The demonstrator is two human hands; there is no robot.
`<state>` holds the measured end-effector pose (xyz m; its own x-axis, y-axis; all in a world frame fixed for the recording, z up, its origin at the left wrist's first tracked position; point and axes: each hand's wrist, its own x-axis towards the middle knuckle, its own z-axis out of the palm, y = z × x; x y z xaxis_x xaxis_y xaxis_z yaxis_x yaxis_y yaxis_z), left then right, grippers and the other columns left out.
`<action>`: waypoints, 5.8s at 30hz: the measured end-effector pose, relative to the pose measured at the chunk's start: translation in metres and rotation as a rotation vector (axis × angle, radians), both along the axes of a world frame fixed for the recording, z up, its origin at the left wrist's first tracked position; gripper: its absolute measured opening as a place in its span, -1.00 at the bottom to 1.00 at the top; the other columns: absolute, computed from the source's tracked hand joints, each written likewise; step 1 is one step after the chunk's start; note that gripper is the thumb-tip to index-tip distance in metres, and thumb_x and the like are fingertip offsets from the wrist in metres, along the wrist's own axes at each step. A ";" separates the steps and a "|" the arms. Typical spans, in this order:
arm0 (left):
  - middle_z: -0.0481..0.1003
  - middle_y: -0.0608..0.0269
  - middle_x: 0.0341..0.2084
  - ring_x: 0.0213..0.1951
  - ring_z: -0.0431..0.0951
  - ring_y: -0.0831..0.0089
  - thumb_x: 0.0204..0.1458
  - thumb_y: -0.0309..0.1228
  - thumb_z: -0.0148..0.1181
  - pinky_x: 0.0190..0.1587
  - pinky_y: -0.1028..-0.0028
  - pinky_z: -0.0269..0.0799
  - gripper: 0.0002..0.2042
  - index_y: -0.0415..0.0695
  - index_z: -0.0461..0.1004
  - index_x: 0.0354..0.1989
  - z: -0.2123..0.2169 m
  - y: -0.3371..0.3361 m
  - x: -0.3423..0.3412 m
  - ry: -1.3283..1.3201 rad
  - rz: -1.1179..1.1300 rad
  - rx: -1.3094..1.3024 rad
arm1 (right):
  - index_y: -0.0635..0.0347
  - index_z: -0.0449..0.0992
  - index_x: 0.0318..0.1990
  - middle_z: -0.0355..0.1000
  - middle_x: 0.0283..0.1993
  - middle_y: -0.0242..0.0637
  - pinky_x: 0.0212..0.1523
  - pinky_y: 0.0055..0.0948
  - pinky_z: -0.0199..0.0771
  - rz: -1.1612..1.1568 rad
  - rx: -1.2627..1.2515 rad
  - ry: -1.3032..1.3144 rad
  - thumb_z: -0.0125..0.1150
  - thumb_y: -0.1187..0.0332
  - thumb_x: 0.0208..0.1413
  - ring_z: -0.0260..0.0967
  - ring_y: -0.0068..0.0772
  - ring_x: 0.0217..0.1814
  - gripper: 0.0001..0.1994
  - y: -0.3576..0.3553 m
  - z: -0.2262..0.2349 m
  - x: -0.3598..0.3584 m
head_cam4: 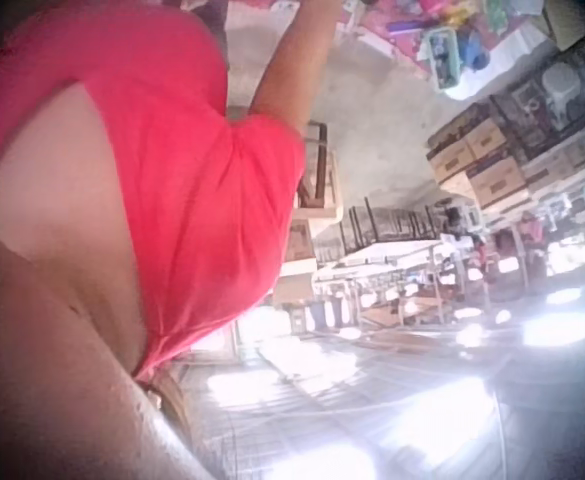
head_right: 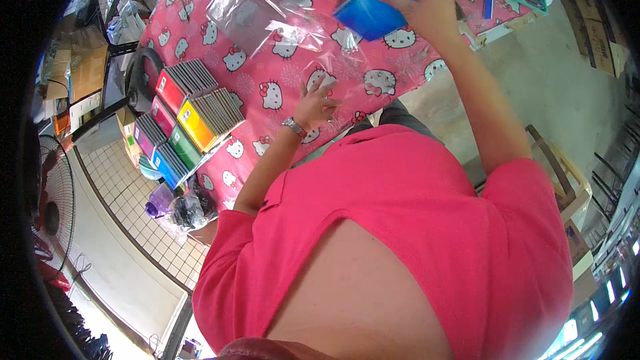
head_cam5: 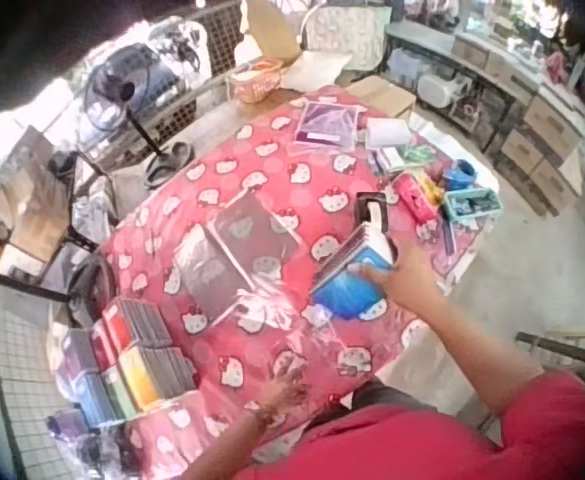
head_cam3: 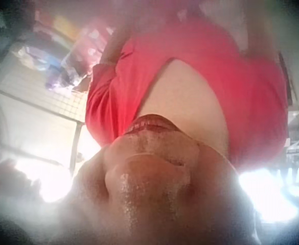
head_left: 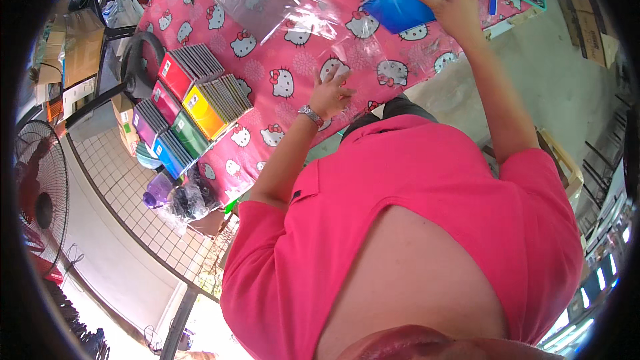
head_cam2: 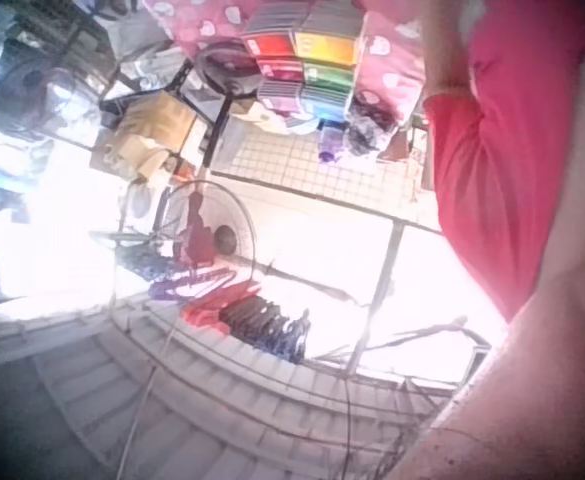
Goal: The person picks up small colorful notebooks from a stack on a table, places them into small plastic bags, and then puts the bagged notebooks into a cardboard box.
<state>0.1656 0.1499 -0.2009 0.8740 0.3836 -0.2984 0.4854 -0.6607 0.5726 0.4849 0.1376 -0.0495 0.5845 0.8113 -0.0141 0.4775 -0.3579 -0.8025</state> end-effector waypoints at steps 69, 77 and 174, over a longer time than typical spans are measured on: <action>-0.12 0.07 0.33 0.37 -0.21 0.19 0.02 -0.10 0.04 0.33 0.07 -0.35 -0.27 -0.21 -0.06 0.30 0.016 -0.043 0.057 -0.020 0.186 0.353 | 0.19 0.51 -0.40 0.47 -0.33 -0.08 -0.28 -0.16 0.38 1.238 -0.341 -0.275 0.06 0.22 -0.09 0.40 -0.03 -0.28 -0.76 0.107 -0.125 -0.067; -0.14 0.12 0.34 0.37 -0.25 0.27 0.06 -0.06 -0.06 0.32 0.01 -0.45 -0.30 -0.19 -0.08 0.31 0.015 -0.044 0.058 0.039 0.176 0.341 | 0.20 0.52 -0.09 0.44 -0.01 -0.17 0.08 -0.15 0.21 1.145 -0.784 0.066 -0.23 -0.05 0.13 0.36 -0.20 0.02 -0.46 0.128 -0.156 -0.075; 0.33 0.02 -0.08 -0.05 0.33 0.18 -0.05 -0.42 0.03 0.03 0.29 0.28 -0.53 -0.41 0.24 0.05 0.020 0.025 0.038 0.109 -0.015 0.604 | 0.20 0.43 -0.37 0.33 -0.46 -0.46 -0.46 -0.58 0.30 -0.431 0.522 1.061 0.11 0.36 0.12 0.21 -0.65 -0.47 -0.89 -0.029 -0.154 -0.003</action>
